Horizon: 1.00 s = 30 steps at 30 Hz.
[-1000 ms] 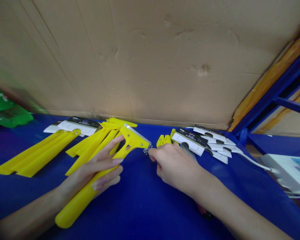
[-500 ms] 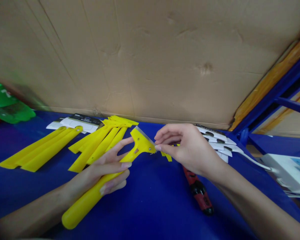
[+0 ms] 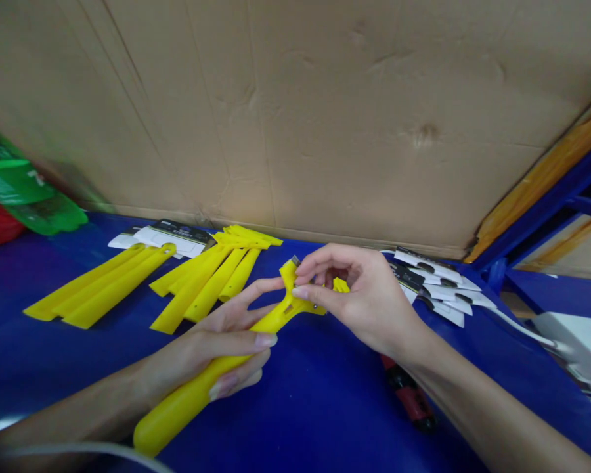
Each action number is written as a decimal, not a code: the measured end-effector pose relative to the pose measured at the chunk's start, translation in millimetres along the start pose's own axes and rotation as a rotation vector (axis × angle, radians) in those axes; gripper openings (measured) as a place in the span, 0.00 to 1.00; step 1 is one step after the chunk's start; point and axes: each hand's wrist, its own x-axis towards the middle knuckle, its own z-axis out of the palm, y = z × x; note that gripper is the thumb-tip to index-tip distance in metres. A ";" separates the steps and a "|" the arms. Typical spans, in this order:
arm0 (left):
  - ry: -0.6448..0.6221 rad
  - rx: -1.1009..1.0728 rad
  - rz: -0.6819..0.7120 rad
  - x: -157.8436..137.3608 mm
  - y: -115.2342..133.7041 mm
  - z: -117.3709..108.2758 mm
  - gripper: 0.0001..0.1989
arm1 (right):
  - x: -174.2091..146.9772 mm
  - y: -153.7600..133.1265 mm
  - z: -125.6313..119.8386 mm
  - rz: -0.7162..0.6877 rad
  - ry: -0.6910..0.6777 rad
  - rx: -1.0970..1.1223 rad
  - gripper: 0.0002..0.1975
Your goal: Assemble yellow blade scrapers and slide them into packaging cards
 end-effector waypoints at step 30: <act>-0.035 -0.006 0.029 -0.5 -2.2 0.3 0.25 | -1.4 4.2 1.5 -0.017 0.025 0.060 0.10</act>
